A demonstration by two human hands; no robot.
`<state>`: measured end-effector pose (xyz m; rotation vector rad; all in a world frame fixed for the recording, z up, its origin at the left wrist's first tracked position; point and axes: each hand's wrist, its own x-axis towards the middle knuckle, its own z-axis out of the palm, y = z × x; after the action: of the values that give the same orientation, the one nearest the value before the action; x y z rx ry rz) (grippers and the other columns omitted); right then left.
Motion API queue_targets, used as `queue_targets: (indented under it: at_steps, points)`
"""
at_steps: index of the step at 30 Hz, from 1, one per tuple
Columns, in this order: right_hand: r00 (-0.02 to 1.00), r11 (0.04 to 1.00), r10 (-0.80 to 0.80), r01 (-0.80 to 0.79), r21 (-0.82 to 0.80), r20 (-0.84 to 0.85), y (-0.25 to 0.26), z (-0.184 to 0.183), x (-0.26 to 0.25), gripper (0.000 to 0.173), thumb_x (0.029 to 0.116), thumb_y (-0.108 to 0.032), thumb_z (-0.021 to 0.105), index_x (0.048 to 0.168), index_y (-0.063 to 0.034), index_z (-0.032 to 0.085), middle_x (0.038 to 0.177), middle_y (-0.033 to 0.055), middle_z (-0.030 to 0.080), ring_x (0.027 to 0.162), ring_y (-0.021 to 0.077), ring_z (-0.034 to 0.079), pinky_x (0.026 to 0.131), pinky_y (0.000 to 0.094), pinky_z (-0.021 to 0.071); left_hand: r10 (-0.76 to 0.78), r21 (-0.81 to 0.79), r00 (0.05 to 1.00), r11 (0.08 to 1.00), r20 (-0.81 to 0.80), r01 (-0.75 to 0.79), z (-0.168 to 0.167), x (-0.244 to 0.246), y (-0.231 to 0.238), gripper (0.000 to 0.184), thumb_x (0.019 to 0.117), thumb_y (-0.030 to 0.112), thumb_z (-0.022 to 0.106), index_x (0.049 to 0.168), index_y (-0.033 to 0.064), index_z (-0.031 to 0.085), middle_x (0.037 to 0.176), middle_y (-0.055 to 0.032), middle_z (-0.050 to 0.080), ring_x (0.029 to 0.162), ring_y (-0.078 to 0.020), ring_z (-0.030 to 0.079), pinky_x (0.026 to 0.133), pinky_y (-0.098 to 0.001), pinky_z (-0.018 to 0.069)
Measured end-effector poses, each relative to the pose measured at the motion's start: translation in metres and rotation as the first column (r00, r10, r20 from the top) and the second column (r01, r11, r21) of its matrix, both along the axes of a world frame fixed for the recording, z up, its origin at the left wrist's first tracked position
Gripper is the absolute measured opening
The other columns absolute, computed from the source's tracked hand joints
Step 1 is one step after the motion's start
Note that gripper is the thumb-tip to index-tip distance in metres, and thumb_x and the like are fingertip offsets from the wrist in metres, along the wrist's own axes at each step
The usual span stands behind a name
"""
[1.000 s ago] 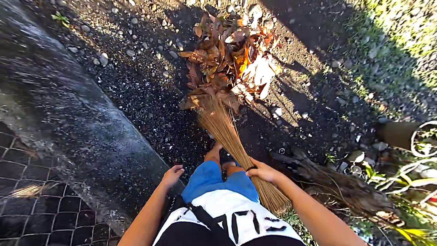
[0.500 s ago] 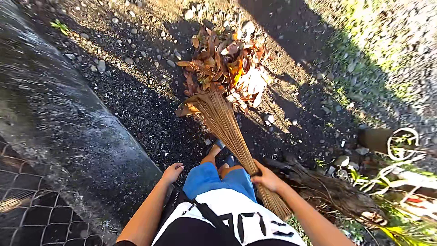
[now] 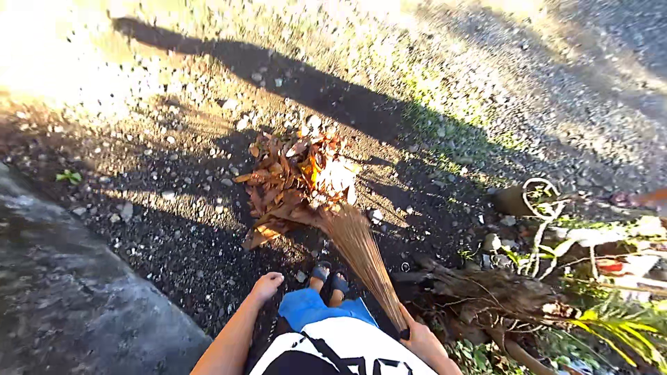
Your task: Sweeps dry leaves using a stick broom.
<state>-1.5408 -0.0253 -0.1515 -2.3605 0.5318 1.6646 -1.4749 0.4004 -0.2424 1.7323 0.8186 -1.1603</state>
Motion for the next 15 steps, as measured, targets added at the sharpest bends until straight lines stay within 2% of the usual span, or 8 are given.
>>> queue_targets:
  at_steps: [2, 4, 6, 8, 10, 11, 13, 15]
  points:
    - [0.998, 0.995, 0.054, -0.052, -0.089, 0.015, 0.008, 0.008, 0.009, 0.097, 0.0927, -0.029, 0.07, 0.165, -0.0375, 0.006, 0.147, 0.0234, 0.053, 0.122, 0.0447, 0.061, 0.097, 0.0643, 0.0504, 0.029, -0.048, 0.999, 0.998, 0.039, -0.027, 0.021, 0.03, -0.025, 0.042, 0.1103, 0.028, 0.048, 0.146, 0.0066, 0.052, 0.141, -0.0218, 0.058, 0.127, -0.0368, 0.058, 0.104, -0.0544, 0.0459]
    - [0.997, 0.997, 0.048, -0.045, -0.061, 0.052, 0.011, 0.019, 0.021, 0.095, 0.0922, -0.028, 0.071, 0.165, -0.036, 0.01, 0.143, 0.0247, 0.055, 0.122, 0.0454, 0.061, 0.097, 0.0646, 0.0503, 0.042, -0.11, 0.996, 0.993, 0.076, -0.034, 0.042, 0.051, -0.05, 0.043, 0.1101, 0.028, 0.049, 0.147, 0.006, 0.051, 0.139, -0.022, 0.059, 0.126, -0.0372, 0.058, 0.103, -0.0548, 0.0459]
    - [0.994, 0.999, -0.004, -0.001, 0.049, 0.113, 0.004, 0.022, 0.026, 0.096, 0.0905, -0.03, 0.074, 0.165, -0.0357, 0.014, 0.136, 0.0253, 0.062, 0.122, 0.0454, 0.061, 0.099, 0.0657, 0.0489, -0.017, -0.174, 0.996, 0.984, 0.083, 0.031, 0.056, 0.068, -0.076, 0.045, 0.1094, 0.029, 0.051, 0.149, 0.0086, 0.049, 0.14, -0.0213, 0.058, 0.127, -0.0384, 0.057, 0.103, -0.0575, 0.0457]
    - [0.983, 0.989, -0.048, 0.023, 0.145, 0.176, -0.004, 0.029, 0.025, 0.094, 0.0918, -0.032, 0.074, 0.165, -0.036, 0.015, 0.137, 0.0252, 0.061, 0.124, 0.0458, 0.06, 0.102, 0.0668, 0.0464, -0.123, -0.22, 0.99, 0.966, 0.071, 0.136, 0.063, 0.082, -0.102, 0.052, 0.1091, 0.038, 0.05, 0.153, 0.0114, 0.044, 0.141, -0.0215, 0.057, 0.128, -0.041, 0.056, 0.102, -0.062, 0.045]
    - [0.965, 0.978, -0.041, -0.015, 0.209, 0.257, -0.008, 0.036, 0.027, 0.095, 0.0909, -0.03, 0.075, 0.165, -0.0369, 0.015, 0.14, 0.0236, 0.059, 0.127, 0.0444, 0.058, 0.105, 0.0658, 0.0447, -0.178, -0.25, 0.983, 0.951, 0.035, 0.181, 0.066, 0.088, -0.126, 0.068, 0.108, 0.057, 0.038, 0.158, 0.0117, 0.035, 0.145, -0.0233, 0.056, 0.13, -0.0435, 0.056, 0.103, -0.0641, 0.045]
    - [0.956, 0.971, -0.022, -0.049, 0.234, 0.292, -0.007, 0.042, 0.028, 0.096, 0.0903, -0.03, 0.076, 0.165, -0.0384, 0.015, 0.142, 0.0226, 0.059, 0.128, 0.0435, 0.058, 0.106, 0.065, 0.0444, -0.15, -0.271, 0.989, 0.951, 0.006, 0.146, 0.064, 0.087, -0.137, 0.078, 0.1059, 0.066, 0.028, 0.16, 0.0098, 0.031, 0.147, -0.0239, 0.054, 0.13, -0.0427, 0.057, 0.103, -0.0621, 0.0464]
    - [0.94, 0.956, -0.016, -0.086, 0.282, 0.342, -0.005, 0.056, 0.033, 0.1, 0.0894, -0.028, 0.077, 0.164, -0.041, 0.013, 0.143, 0.0219, 0.058, 0.127, 0.0433, 0.059, 0.106, 0.065, 0.0441, 0.065, -0.356, 0.997, 0.932, -0.027, -0.071, 0.06, 0.089, -0.161, 0.091, 0.1012, 0.075, 0.013, 0.161, 0.0067, 0.023, 0.15, -0.0261, 0.049, 0.127, -0.041, 0.058, 0.1, -0.0575, 0.0501]
    - [0.937, 0.948, -0.036, -0.079, 0.309, 0.348, -0.006, 0.067, 0.038, 0.104, 0.0883, -0.028, 0.079, 0.165, -0.0399, 0.01, 0.142, 0.0235, 0.059, 0.126, 0.0446, 0.06, 0.106, 0.066, 0.0436, 0.391, -0.453, 0.92, 0.817, -0.017, -0.355, 0.068, 0.095, -0.186, 0.09, 0.1001, 0.076, 0.014, 0.159, 0.0085, 0.027, 0.147, -0.0267, 0.05, 0.123, -0.0395, 0.059, 0.096, -0.0551, 0.0521]
